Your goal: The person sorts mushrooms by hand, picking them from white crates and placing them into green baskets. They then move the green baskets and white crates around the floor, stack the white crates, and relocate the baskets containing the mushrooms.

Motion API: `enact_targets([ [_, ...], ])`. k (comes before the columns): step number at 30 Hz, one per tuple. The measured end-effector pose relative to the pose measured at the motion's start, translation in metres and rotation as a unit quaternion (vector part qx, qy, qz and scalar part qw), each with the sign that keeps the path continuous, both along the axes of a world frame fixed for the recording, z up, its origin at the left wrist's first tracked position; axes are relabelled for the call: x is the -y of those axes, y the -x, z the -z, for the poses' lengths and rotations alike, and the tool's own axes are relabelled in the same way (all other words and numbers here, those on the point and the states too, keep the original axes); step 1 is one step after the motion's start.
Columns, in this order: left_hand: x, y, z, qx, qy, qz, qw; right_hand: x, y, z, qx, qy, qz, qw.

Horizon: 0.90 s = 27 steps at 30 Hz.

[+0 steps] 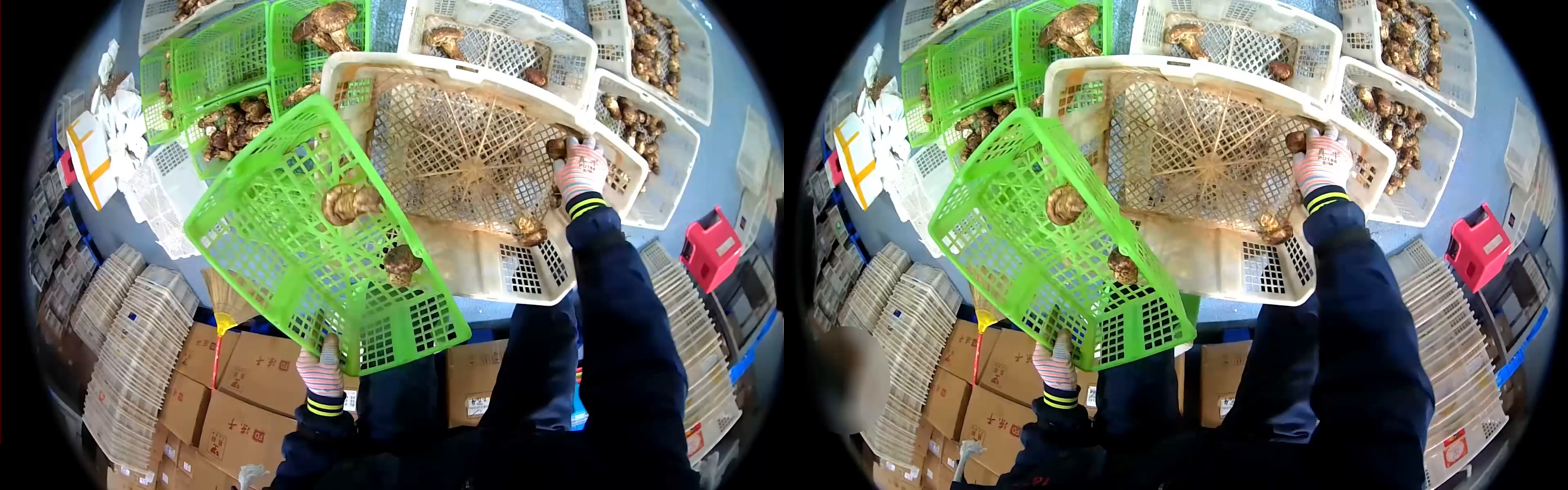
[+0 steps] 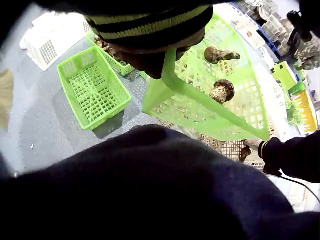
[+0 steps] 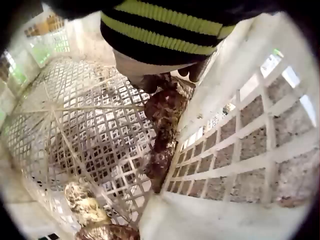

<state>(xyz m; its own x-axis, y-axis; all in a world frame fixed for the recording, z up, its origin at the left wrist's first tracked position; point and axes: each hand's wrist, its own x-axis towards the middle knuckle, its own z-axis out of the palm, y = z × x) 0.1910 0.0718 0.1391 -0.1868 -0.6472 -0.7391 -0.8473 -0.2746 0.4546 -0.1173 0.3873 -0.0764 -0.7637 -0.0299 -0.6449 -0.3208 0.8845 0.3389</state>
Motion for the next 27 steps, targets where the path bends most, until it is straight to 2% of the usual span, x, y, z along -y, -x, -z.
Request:
enact_targets([
  [1,0.0,-0.001,0.002,-0.002,0.008,0.008,1.0,-0.002,0.0,0.001,0.029,-0.006,-0.026,0.999],
  [2,-0.001,-0.001,0.003,-0.004,0.018,0.014,1.0,-0.008,-0.011,0.004,-0.043,0.015,-0.083,0.996],
  [3,-0.001,-0.001,0.004,-0.006,0.028,0.022,0.999,-0.011,-0.01,0.008,-0.043,0.055,-0.092,0.993],
  [5,-0.003,-0.001,0.003,0.012,0.038,0.044,0.998,-0.008,-0.003,0.007,0.015,0.07,-0.035,0.997],
  [6,-0.004,-0.001,0.002,0.017,0.045,0.056,0.997,-0.012,-0.006,0.008,-0.033,0.098,-0.065,0.993],
  [8,-0.009,0.003,0.0,0.011,0.079,0.074,0.994,0.0,-0.01,-0.038,-0.047,0.218,0.047,0.974],
  [9,-0.008,0.001,0.0,0.016,0.076,0.089,0.993,0.001,-0.029,-0.064,-0.148,0.379,0.039,0.912],
  [10,-0.007,-0.004,-0.001,0.022,0.071,0.103,0.992,0.026,-0.026,-0.119,-0.017,0.465,0.136,0.875],
  [11,-0.008,-0.003,-0.003,0.026,0.064,0.119,0.991,0.042,-0.044,-0.151,0.057,0.503,0.218,0.834],
  [13,-0.015,0.011,-0.009,0.029,0.046,0.138,0.989,0.07,-0.074,-0.194,0.133,0.558,0.132,0.809],
  [14,-0.016,0.014,-0.009,0.037,0.038,0.142,0.988,0.067,-0.072,-0.198,0.147,0.608,0.246,0.74],
  [15,-0.016,0.014,-0.009,0.046,0.034,0.145,0.988,0.063,-0.071,-0.196,0.162,0.65,0.351,0.654],
  [17,-0.017,0.004,-0.007,0.0,0.026,0.1,0.995,0.039,-0.058,-0.161,0.009,0.553,0.232,0.8],
  [18,-0.015,0.0,-0.007,-0.004,0.019,0.086,0.996,0.018,-0.054,-0.127,-0.096,0.432,0.14,0.886],
  [19,-0.014,-0.003,-0.006,-0.008,0.014,0.071,0.997,0.005,-0.05,-0.088,-0.04,0.287,0.222,0.931],
  [20,-0.013,-0.005,-0.006,-0.021,0.021,0.063,0.998,0.0,-0.043,-0.058,0.027,0.152,0.219,0.963],
  [21,-0.012,-0.004,-0.009,0.009,0.023,0.07,0.997,-0.008,-0.042,-0.023,0.058,0.091,0.213,0.971],
  [22,-0.01,0.0,-0.012,0.041,0.027,0.076,0.996,0.005,-0.034,-0.019,0.105,0.027,0.19,0.976],
  [23,-0.009,0.003,-0.017,0.078,0.027,0.083,0.993,0.011,-0.033,-0.01,0.111,0.027,0.169,0.979],
  [25,-0.01,0.001,-0.02,0.037,0.031,0.053,0.997,0.022,-0.024,-0.007,0.144,-0.002,0.182,0.973],
  [26,-0.009,-0.008,-0.015,0.011,0.037,0.042,0.998,0.014,-0.03,0.008,0.086,0.006,0.125,0.988],
  [27,-0.009,-0.014,-0.013,-0.016,0.041,0.031,0.999,0.0,-0.034,0.017,0.08,0.032,0.123,0.989],
])
